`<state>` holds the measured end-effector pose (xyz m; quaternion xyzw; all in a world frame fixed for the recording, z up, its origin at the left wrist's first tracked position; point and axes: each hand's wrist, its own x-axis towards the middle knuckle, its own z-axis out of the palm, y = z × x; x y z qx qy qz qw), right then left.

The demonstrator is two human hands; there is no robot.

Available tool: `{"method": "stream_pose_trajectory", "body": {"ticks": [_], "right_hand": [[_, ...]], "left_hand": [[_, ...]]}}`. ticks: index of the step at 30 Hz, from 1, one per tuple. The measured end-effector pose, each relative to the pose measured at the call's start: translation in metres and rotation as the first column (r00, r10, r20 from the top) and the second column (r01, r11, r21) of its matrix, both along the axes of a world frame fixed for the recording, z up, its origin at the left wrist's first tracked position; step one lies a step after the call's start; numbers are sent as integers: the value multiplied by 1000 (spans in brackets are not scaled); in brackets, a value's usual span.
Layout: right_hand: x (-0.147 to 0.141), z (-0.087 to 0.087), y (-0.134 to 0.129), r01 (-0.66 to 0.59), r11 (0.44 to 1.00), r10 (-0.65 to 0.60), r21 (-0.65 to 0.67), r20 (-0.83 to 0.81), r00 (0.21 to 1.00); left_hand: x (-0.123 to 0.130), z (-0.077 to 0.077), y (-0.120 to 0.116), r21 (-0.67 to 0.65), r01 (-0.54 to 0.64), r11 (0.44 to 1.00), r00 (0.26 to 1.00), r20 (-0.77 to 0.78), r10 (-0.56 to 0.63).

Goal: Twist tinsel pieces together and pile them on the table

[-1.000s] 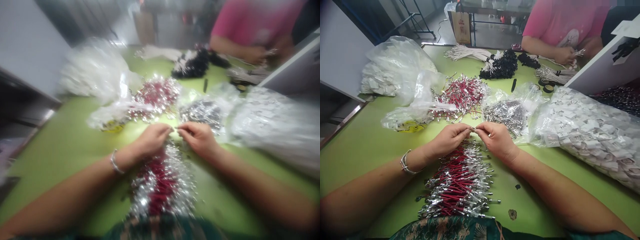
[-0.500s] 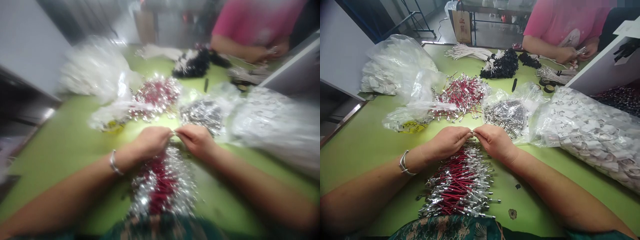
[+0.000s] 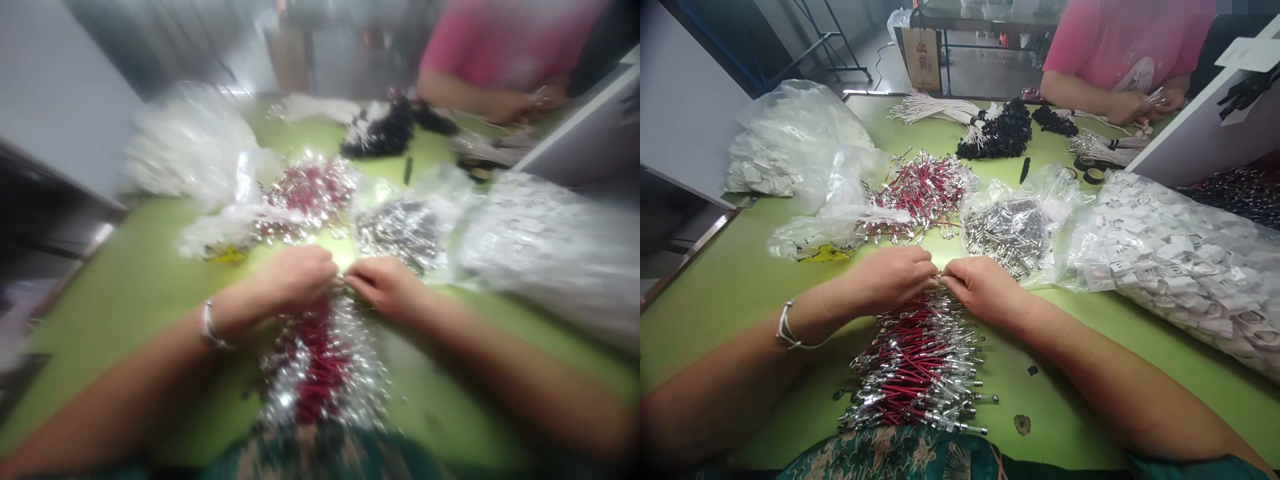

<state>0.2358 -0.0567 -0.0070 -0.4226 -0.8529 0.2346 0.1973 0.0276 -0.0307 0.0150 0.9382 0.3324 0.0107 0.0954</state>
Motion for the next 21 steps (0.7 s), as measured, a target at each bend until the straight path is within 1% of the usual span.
{"method": "stream_pose_trajectory", "body": {"ticks": [1,2,3,4,5,6,7,9,11,12,14,15,17,19,21], "right_hand": [[0,-1,0,-11,999,10,36,31,999],[1,-1,-1,-39,997,35,71,63,997],[1,-1,-1,-80,992,71,98,88,994],[1,-1,-2,-125,985,113,118,101,988],[2,-1,-2,-163,978,151,129,101,983],[2,-1,-2,-186,972,174,141,91,981],[3,-1,-1,-183,970,173,160,76,982],[6,-3,2,-127,965,119,229,45,992],[11,-6,7,-80,948,70,307,42,997],[13,-8,9,-70,939,55,338,54,997],[18,-11,14,-73,924,39,375,98,994],[20,-12,16,-73,919,28,387,121,992],[24,-12,21,-53,916,-9,399,151,989],[28,-12,25,7,923,-78,386,168,983],[31,-10,29,87,940,-164,331,212,963]], "left_hand": [[-4,2,6,-38,-13,999,996,88,17],[-7,4,13,-58,-47,997,978,199,57],[-8,5,20,-56,-122,991,944,301,133],[-7,5,27,-37,-234,971,903,363,232],[-4,6,33,-27,-345,938,861,388,328],[2,6,39,-30,-425,904,840,358,407],[10,6,44,-37,-469,883,840,290,458],[31,7,53,-9,-544,839,829,150,539],[52,8,60,50,-626,778,777,-40,628],[61,8,63,80,-652,754,749,-86,657],[71,7,68,115,-675,729,714,-149,684],[72,6,69,122,-677,726,707,-165,687],[66,2,73,132,-687,715,689,-196,698],[52,-2,75,140,-698,702,674,-204,710],[33,-5,76,138,-685,716,691,-190,697]]}}
